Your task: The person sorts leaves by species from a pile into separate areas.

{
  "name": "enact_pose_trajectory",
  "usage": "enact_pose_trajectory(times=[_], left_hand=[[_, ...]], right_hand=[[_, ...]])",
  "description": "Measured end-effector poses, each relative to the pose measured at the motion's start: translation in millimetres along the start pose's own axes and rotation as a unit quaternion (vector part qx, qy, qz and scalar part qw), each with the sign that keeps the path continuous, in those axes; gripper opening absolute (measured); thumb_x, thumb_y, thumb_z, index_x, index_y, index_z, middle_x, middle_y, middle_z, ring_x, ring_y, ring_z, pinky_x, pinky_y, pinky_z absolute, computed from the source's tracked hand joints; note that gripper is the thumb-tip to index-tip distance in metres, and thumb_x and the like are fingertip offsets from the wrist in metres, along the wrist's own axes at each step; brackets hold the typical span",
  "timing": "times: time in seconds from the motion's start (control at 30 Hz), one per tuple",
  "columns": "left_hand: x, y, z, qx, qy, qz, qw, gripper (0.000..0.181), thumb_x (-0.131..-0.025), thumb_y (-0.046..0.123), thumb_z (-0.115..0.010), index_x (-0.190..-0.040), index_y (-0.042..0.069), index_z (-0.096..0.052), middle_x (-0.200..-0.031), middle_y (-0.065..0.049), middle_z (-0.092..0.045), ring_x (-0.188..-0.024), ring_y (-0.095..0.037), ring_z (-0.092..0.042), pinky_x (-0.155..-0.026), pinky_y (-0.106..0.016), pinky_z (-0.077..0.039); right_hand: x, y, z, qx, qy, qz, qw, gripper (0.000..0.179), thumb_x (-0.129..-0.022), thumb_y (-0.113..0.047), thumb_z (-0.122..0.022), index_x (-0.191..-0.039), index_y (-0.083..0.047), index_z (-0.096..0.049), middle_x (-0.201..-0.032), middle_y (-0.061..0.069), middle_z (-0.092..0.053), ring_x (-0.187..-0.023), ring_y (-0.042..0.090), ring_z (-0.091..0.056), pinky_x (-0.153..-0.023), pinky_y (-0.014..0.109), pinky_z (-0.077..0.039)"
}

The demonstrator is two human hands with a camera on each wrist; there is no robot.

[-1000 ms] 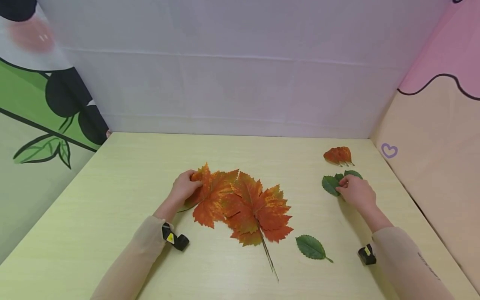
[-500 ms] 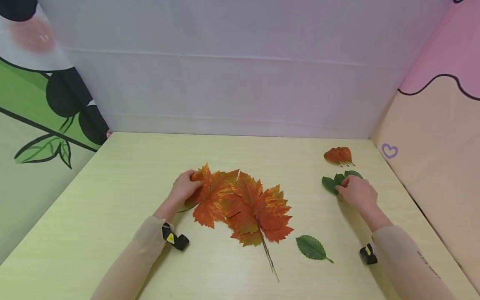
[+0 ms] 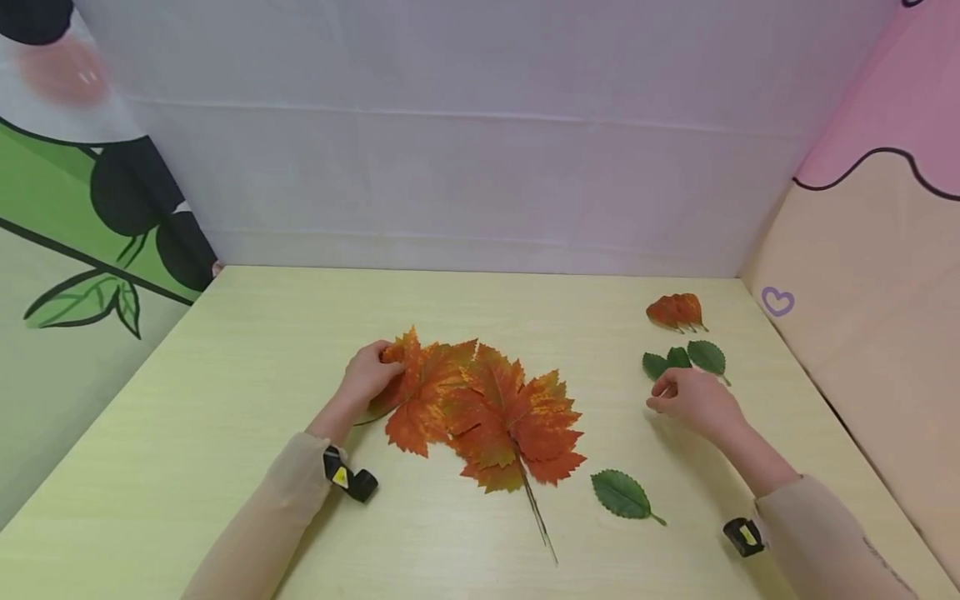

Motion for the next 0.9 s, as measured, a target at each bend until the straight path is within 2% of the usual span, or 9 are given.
enact_pose_trajectory(times=[0.27, 0.43, 0.67, 0.9], left_hand=[[1.2, -0.5, 1.1, 0.002, 0.000, 0.002, 1.0000, 0.037, -0.085, 0.016, -0.055, -0.120, 0.003, -0.052, -0.119, -0.016, -0.056, -0.104, -0.031, -0.049, -0.094, -0.048, -0.034], [1.7, -0.7, 0.0, 0.008, -0.002, 0.009, 0.9999, 0.036, -0.086, 0.017, -0.056, -0.119, 0.005, -0.052, -0.119, -0.015, -0.056, -0.104, -0.031, -0.048, -0.093, -0.047, -0.036], [2.2, -0.5, 1.0, 0.005, -0.001, 0.007, 1.0000, 0.035, -0.085, 0.017, -0.056, -0.118, 0.004, -0.053, -0.117, -0.015, -0.057, -0.102, -0.031, -0.050, -0.092, -0.048, -0.035], [3.6, 1.2, 2.7, 0.003, -0.002, 0.012, 0.9999, 0.036, -0.085, 0.016, -0.056, -0.119, 0.004, -0.052, -0.118, -0.016, -0.056, -0.102, -0.031, -0.049, -0.092, -0.047, -0.037]], right_hand=[[11.3, -19, -14, -0.020, -0.053, 0.080, 0.9952, 0.009, -0.079, -0.015, -0.067, -0.085, -0.010, -0.062, -0.075, -0.006, -0.060, -0.069, 0.004, -0.052, -0.060, 0.022, -0.044], [19.7, -30, -21, -0.039, -0.083, 0.121, 0.9885, 0.012, -0.078, -0.021, -0.069, -0.083, -0.013, -0.061, -0.074, -0.009, -0.058, -0.067, 0.000, -0.051, -0.060, 0.020, -0.044], [28.3, -39, -34, -0.030, -0.136, 0.115, 0.9835, 0.033, -0.070, -0.040, -0.073, -0.086, -0.016, -0.058, -0.076, -0.008, -0.055, -0.070, 0.002, -0.049, -0.063, 0.021, -0.043], [32.2, -46, -43, 0.045, -0.127, 0.102, 0.9856, 0.047, -0.057, -0.050, -0.078, -0.082, -0.020, -0.051, -0.071, -0.007, -0.044, -0.066, 0.005, -0.039, -0.059, 0.023, -0.031]])
Point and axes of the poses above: each hand's wrist, its own x-axis away from the middle knuckle, its own z-axis out of the back of the hand, y = z × x, the point moved 5 cm from there along -x, towards the middle knuckle
